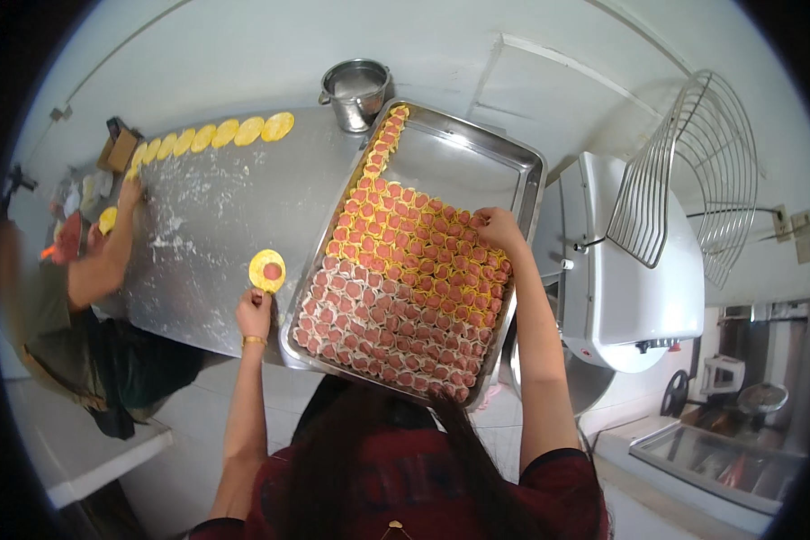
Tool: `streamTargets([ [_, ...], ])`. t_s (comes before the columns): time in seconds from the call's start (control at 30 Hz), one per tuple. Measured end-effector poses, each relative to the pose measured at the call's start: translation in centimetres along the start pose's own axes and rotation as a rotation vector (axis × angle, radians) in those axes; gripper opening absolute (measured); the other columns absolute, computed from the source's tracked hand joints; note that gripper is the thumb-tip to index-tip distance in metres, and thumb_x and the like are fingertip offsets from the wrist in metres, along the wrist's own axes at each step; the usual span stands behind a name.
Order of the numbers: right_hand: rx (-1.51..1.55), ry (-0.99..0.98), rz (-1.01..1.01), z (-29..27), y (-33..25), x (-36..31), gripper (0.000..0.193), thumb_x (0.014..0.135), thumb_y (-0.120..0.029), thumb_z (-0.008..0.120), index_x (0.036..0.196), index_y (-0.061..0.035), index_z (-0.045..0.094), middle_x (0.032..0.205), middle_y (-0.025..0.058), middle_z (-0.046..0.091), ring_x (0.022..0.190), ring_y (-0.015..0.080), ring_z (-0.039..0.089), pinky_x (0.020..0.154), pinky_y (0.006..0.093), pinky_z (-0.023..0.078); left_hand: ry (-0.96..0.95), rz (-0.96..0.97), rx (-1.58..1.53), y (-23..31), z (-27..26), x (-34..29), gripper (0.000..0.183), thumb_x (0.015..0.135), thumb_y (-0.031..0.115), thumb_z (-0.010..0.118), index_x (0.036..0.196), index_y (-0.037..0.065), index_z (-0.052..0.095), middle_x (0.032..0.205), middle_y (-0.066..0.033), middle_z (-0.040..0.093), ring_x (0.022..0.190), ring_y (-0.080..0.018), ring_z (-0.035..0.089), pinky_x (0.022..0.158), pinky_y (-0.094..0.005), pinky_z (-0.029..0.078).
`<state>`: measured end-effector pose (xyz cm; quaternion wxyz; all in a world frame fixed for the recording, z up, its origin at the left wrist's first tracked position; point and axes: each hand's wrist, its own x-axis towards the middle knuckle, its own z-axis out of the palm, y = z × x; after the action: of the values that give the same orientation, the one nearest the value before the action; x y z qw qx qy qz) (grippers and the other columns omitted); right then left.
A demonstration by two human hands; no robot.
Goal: The person places a small amount of filling onto round yellow dough discs, folds them into half-moon shapes, and places the finished dumplings onto a metal tray. Another person works alongside, preparing dough and adding filling.
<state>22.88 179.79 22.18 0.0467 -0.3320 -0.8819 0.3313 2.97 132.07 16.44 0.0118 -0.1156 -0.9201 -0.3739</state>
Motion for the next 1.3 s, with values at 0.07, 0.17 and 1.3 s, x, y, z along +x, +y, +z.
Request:
streamTargets([
  [0.07, 0.068, -0.168, 0.121, -1.1, -0.6, 0.0, 0.031, 0.069, -0.004, 0.057, 0.098, -0.0014, 0.067, 0.079, 0.0160, 0.067, 0.069, 0.0245, 0.065, 0.063, 0.0334, 0.051, -0.008, 0.006, -0.013, 0.0, -0.1, -0.3, 0.013, 0.075, 0.012, 0.065, 0.077, 0.000, 0.061, 0.068, -0.0119, 0.063, 0.060, -0.0237, 0.061, 0.059, -0.0332, 0.049],
  [0.17, 0.091, -0.249, 0.201, -2.2, -1.7, 0.1, 0.033, 0.070, 0.000, 0.054, 0.100, -0.0017, 0.067, 0.077, 0.0136, 0.067, 0.063, 0.0199, 0.064, 0.059, 0.0310, 0.050, -0.019, -0.014, -0.007, 0.3, -0.4, -0.6, 0.013, 0.075, 0.012, 0.065, 0.077, -0.001, 0.060, 0.068, -0.0122, 0.062, 0.060, -0.0233, 0.061, 0.059, -0.0333, 0.048],
  [1.3, 0.126, 0.022, 0.063, 0.1, 1.2, 0.5, 0.032, 0.073, 0.000, 0.048, 0.096, -0.0050, 0.071, 0.073, 0.0109, 0.068, 0.052, 0.0144, 0.059, 0.050, 0.0271, 0.046, 0.046, -0.391, -0.722, -2.1, -0.8, -2.5, 0.022, 0.079, 0.005, 0.061, 0.100, -0.001, 0.056, 0.075, -0.0030, 0.059, 0.066, -0.0094, 0.057, 0.061, -0.0226, 0.048],
])
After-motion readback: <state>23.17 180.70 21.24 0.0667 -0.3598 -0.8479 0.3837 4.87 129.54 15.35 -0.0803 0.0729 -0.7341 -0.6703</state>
